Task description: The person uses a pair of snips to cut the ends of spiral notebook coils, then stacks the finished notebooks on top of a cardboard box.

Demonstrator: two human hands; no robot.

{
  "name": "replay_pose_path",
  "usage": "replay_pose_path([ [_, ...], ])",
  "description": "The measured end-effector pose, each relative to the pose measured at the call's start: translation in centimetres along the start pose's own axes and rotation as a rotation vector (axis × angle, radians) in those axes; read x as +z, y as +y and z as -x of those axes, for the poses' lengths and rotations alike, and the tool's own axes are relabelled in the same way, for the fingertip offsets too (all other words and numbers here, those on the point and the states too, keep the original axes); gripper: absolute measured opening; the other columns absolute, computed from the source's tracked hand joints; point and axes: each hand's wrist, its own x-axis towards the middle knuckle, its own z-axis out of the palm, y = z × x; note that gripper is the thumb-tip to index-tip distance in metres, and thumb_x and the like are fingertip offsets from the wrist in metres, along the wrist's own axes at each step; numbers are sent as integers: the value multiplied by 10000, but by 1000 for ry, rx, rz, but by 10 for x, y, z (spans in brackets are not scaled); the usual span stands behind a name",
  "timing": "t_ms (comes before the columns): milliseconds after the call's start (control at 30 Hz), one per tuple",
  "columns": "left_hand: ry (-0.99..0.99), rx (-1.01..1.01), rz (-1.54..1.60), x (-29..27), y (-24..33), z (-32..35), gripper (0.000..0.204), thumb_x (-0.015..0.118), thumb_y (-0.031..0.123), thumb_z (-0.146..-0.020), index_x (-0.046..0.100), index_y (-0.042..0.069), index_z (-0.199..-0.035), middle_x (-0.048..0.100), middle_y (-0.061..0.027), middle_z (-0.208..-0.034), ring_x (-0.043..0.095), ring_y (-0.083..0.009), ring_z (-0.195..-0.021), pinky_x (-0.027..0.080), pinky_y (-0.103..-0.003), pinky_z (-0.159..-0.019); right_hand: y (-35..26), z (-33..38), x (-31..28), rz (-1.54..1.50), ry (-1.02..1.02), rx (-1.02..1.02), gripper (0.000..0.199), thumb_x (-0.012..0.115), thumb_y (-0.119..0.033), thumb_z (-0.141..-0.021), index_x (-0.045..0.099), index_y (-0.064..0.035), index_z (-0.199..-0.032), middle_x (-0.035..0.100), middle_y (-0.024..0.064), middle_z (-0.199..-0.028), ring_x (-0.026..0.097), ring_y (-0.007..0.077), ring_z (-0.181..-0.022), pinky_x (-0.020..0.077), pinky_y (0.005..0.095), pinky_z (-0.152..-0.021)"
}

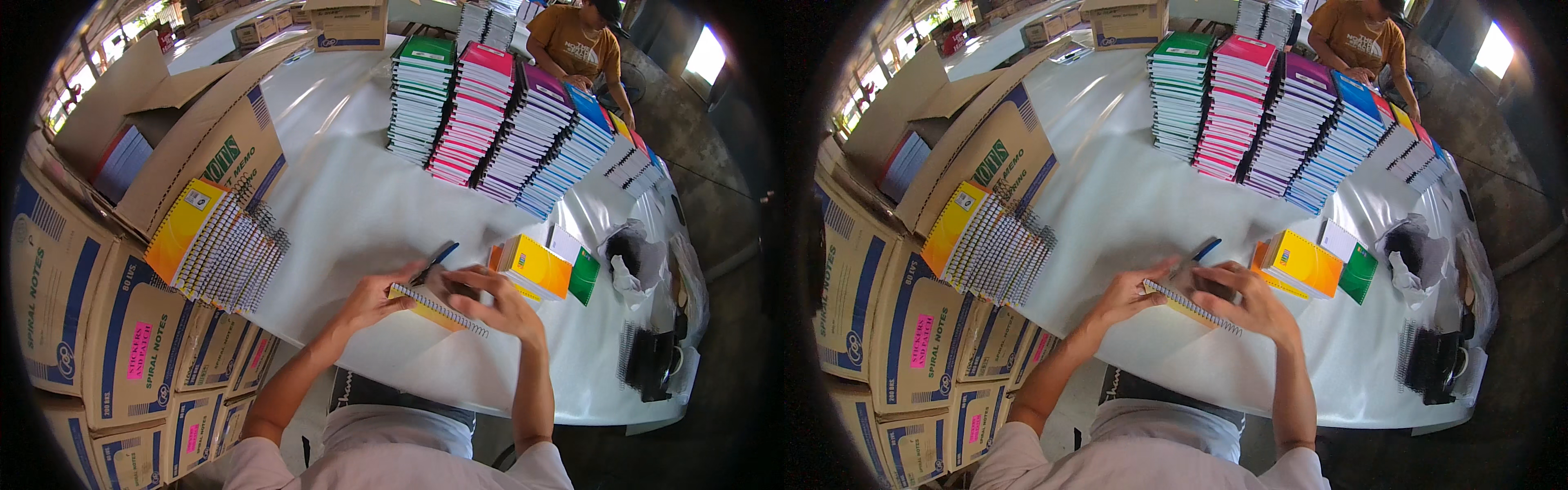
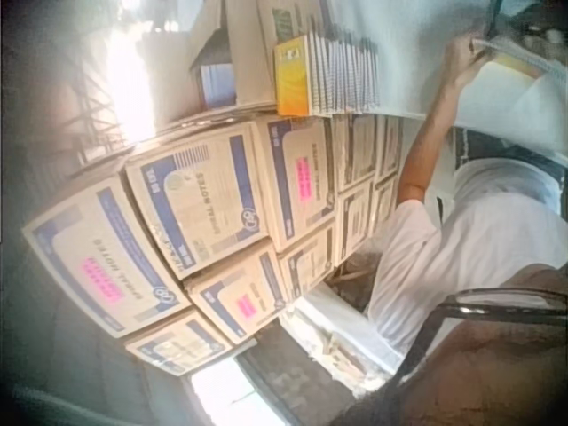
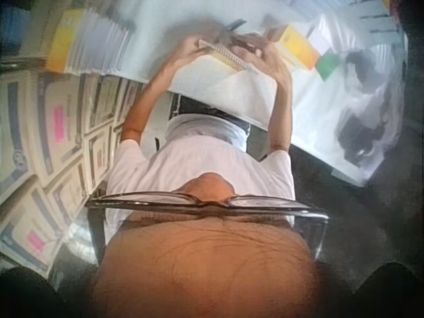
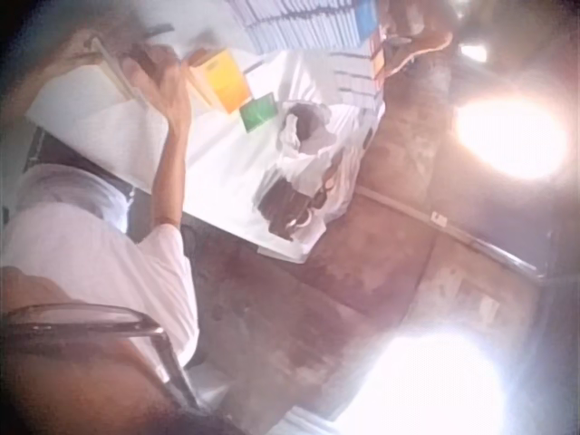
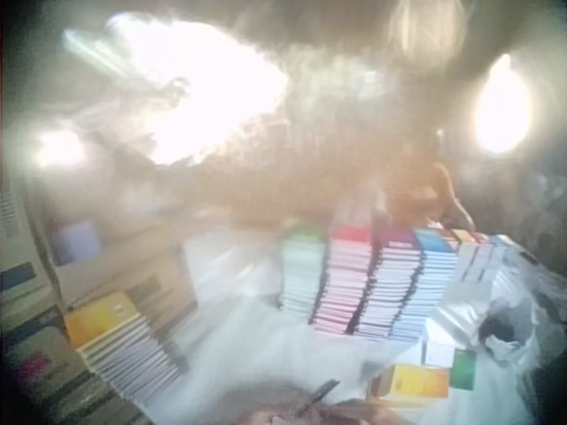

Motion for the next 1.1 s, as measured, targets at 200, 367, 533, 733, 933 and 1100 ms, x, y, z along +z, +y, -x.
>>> replay_pose_path([
  [200, 140, 0, 61, -27, 34, 9, 461, 681, 137, -906, 567, 83, -1350, 610, -53, -1341, 571, -145, -1200, 472, -287, -983, 12, 123, -38, 287, 203, 270, 477, 800, -308, -773, 689, -36, -1149, 635, 191, -1139, 616, 333, -1046, 486, 405, -909],
  [367, 283, 151, -625, -19, 31, 23, 526, 645, 252, -930, 493, 124, -1417, 553, -88, -1399, 499, -332, -1301, 416, -428, -1051, 37, 139, 0, 952, 356, 267, 509, 862, -202, -657, 696, -81, -1123, 615, 166, -1204, 549, 322, -1182, 443, 419, -968],
  [533, 247, 108, -933, 1, 14, 31, 567, 592, 255, -957, 393, 115, -1470, 500, -135, -1436, 439, -381, -1343, 385, -474, -1076, 45, 22, 42, 601, 204, -146, 494, 717, -103, -816, 588, -144, -1291, 502, 91, -1393, 456, 310, -1299, 373, 480, -1091],
  [733, 328, 124, -900, 2, 13, 28, 570, 575, 293, -970, 376, 101, -1469, 525, -138, -1410, 506, -373, -1281, 443, -456, -1004, 85, -26, 56, 880, 244, -322, 407, 661, -247, -889, 591, -136, -1274, 542, 171, -1183, 520, 329, -1143, 429, 441, -1019],
  [933, 322, 47, -907, 4, 17, 34, 607, 618, 234, -931, 372, 98, -1469, 531, -136, -1400, 534, -350, -1255, 448, -467, -1000, 15, 10, 86, 514, 306, -167, 420, 691, -279, -872, 613, -131, -1257, 557, 134, -1001, 574, 303, -895, 477, 412, -778],
  [1100, 333, 64, -965, 6, 23, 30, 702, 688, 132, -837, 383, 114, -1469, 535, -109, -1403, 555, -328, -1225, 443, -477, -1011, 1, 6, 91, 537, 299, -174, 402, 695, -292, -869, 632, -136, -1235, 564, 108, -993, 581, 267, -892, 487, 402, -767],
])
